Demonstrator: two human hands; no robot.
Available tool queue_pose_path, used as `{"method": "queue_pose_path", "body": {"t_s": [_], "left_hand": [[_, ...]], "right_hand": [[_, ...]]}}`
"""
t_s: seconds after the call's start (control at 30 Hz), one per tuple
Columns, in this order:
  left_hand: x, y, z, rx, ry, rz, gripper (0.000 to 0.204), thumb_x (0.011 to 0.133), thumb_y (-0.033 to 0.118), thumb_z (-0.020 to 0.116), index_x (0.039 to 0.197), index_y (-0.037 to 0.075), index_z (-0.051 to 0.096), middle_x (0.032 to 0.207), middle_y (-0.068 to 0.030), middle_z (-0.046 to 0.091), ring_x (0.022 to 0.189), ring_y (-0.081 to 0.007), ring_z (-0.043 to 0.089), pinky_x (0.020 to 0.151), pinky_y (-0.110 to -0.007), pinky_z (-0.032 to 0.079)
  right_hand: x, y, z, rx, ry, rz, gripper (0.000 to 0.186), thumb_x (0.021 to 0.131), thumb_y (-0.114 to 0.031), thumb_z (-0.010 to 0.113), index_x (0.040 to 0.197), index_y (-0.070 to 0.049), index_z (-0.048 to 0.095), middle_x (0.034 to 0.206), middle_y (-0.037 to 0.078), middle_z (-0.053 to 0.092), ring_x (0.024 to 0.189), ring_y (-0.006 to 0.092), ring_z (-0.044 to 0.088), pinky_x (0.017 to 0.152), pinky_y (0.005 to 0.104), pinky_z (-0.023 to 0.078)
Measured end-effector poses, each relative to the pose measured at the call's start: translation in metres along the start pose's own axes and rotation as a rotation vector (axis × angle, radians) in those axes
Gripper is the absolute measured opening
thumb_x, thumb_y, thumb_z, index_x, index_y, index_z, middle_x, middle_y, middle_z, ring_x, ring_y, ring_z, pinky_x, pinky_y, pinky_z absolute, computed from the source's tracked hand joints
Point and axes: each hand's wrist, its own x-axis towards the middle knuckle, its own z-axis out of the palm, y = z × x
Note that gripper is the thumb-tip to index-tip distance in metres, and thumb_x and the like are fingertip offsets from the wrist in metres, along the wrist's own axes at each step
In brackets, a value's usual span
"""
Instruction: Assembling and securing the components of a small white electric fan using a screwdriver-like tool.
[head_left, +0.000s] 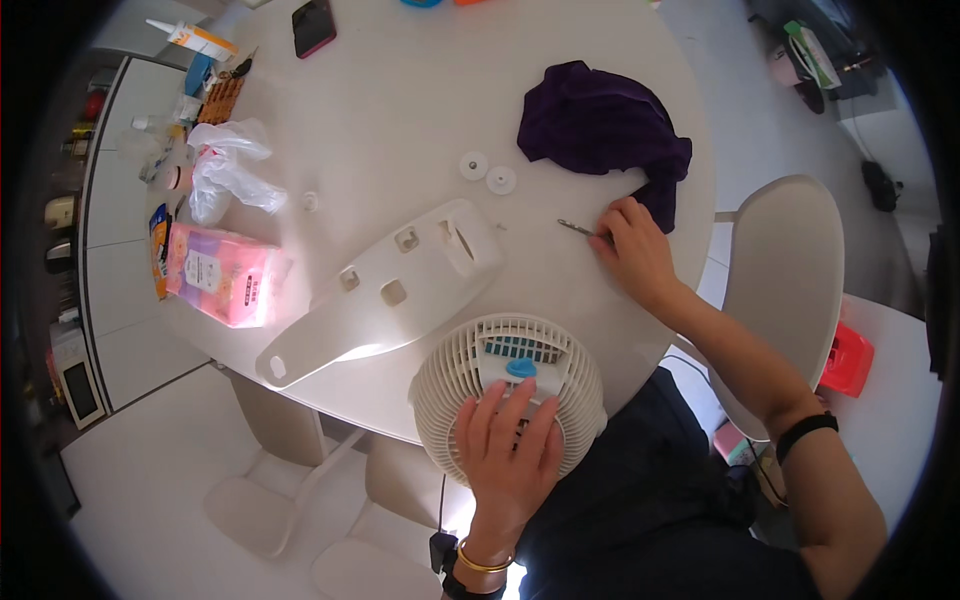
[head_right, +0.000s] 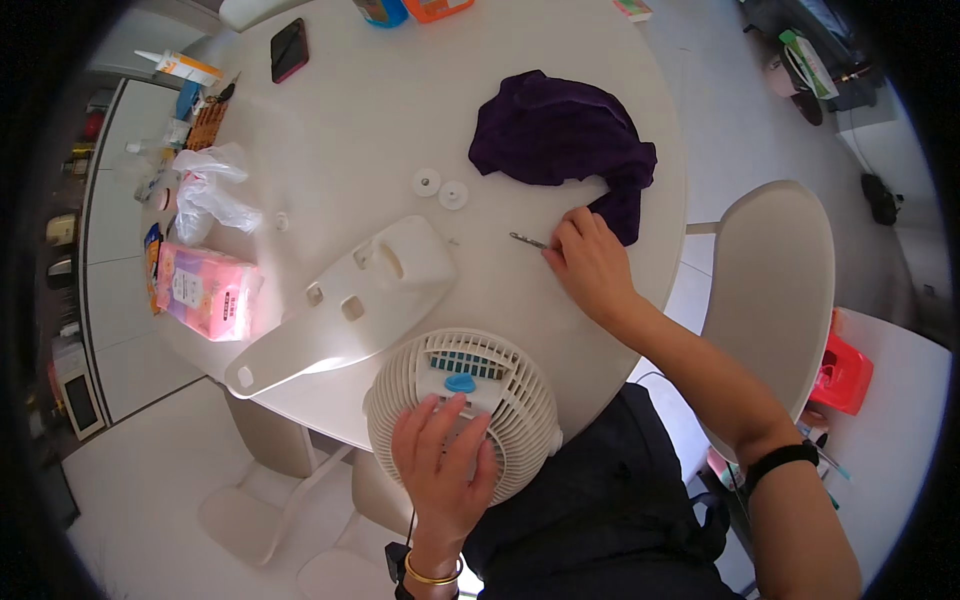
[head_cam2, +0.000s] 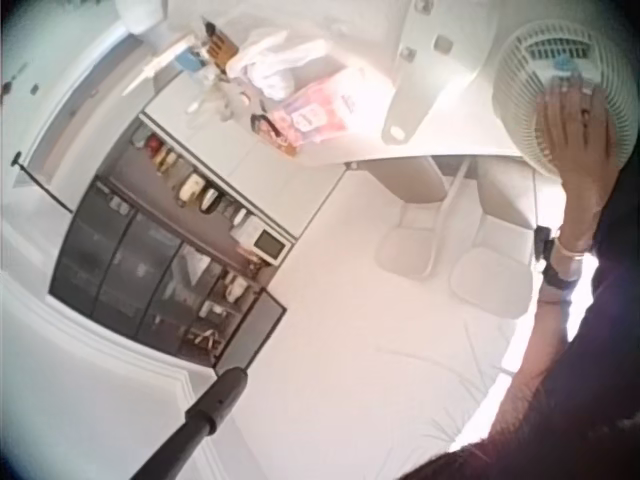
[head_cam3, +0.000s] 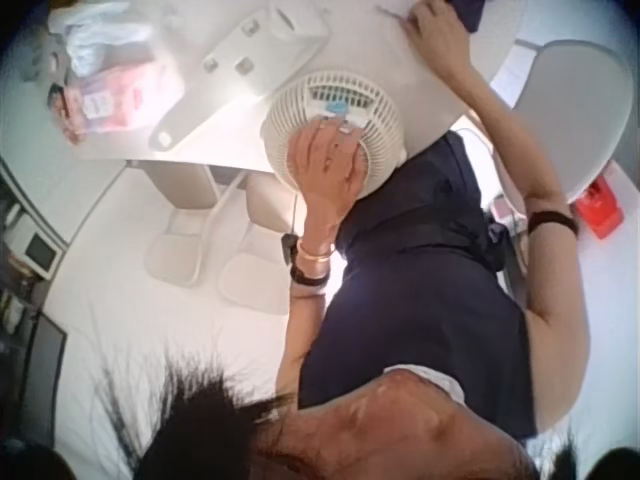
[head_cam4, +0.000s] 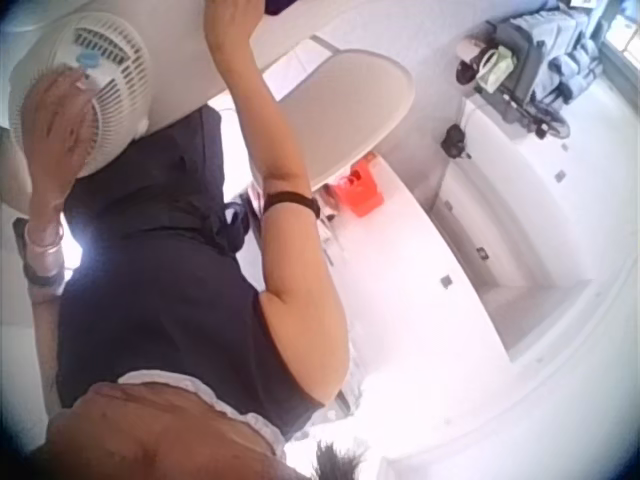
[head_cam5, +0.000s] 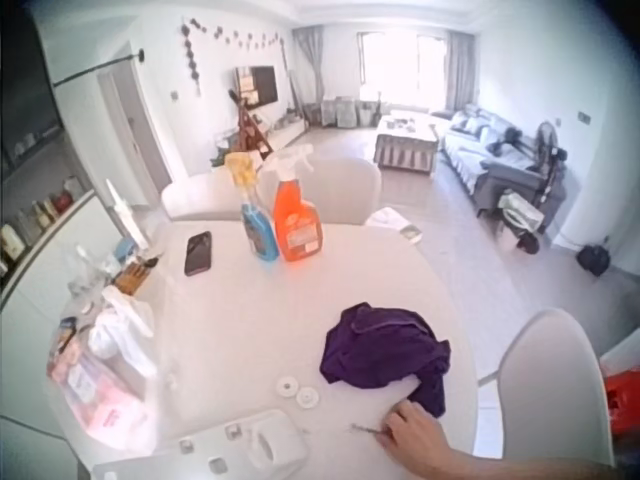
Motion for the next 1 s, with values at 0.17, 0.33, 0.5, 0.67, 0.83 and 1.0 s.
{"method": "queue_pose_path", "body": {"t_s": [0.17, 0.33, 0.5, 0.67, 0.83, 1.0], "left_hand": [[-0.006, -0.002, 0.016, 0.073, -0.047, -0.070, 0.031, 0.081, 0.022, 0.067, 0.112, 0.019, 0.069, 0.134, -0.0036, 0.057, 0.129, -0.0323, 0.046, 0.112, -0.053, 0.025], [0.000, -0.005, 0.014, 0.126, -0.042, -0.123, 0.029, 0.083, 0.027, 0.065, 0.112, 0.024, 0.069, 0.133, -0.0021, 0.058, 0.132, -0.0323, 0.044, 0.116, -0.058, 0.017], [-0.002, -0.006, 0.013, 0.105, -0.050, -0.131, 0.028, 0.086, 0.030, 0.064, 0.114, 0.025, 0.068, 0.135, -0.0010, 0.057, 0.133, -0.0312, 0.043, 0.116, -0.058, 0.015], [-0.004, -0.007, 0.012, 0.076, -0.053, -0.153, 0.028, 0.089, 0.033, 0.063, 0.115, 0.027, 0.068, 0.136, 0.0002, 0.057, 0.134, -0.0296, 0.042, 0.117, -0.058, 0.013], [-0.002, -0.006, 0.013, 0.070, -0.063, -0.146, 0.027, 0.089, 0.033, 0.063, 0.115, 0.027, 0.069, 0.136, 0.0003, 0.058, 0.135, -0.0294, 0.042, 0.117, -0.057, 0.013], [-0.003, -0.008, 0.013, 0.087, -0.043, -0.113, 0.028, 0.086, 0.028, 0.062, 0.113, 0.023, 0.068, 0.135, -0.0013, 0.057, 0.134, -0.0319, 0.042, 0.117, -0.056, 0.016]], "right_hand": [[-0.023, -0.037, -0.057, 0.380, -0.164, 0.382, 0.018, 0.088, -0.014, 0.069, 0.091, -0.004, 0.054, 0.086, 0.008, 0.065, 0.075, 0.0226, 0.064, 0.067, 0.0324, 0.051], [-0.043, -0.063, -0.095, 0.954, -0.536, 0.613, 0.014, 0.095, -0.011, 0.061, 0.105, -0.001, 0.062, 0.084, 0.006, 0.069, 0.075, 0.0099, 0.064, 0.066, 0.0282, 0.051], [-0.039, -0.088, -0.111, 0.672, -0.484, 0.307, 0.014, 0.093, -0.003, 0.061, 0.105, -0.002, 0.066, 0.085, 0.006, 0.068, 0.078, 0.0141, 0.066, 0.070, 0.0268, 0.052], [-0.036, -0.093, -0.102, 0.541, -0.501, 0.012, 0.015, 0.089, -0.001, 0.064, 0.103, -0.004, 0.067, 0.083, 0.009, 0.067, 0.074, 0.0225, 0.066, 0.067, 0.0302, 0.052], [-0.036, -0.088, -0.092, 0.514, -0.498, -0.056, 0.013, 0.089, -0.003, 0.064, 0.102, -0.004, 0.066, 0.080, 0.010, 0.064, 0.071, 0.0255, 0.064, 0.064, 0.0325, 0.049], [-0.037, -0.089, -0.089, 0.544, -0.499, -0.068, 0.012, 0.091, -0.009, 0.062, 0.102, -0.004, 0.064, 0.082, 0.010, 0.063, 0.068, 0.0274, 0.061, 0.062, 0.0344, 0.048]]}}
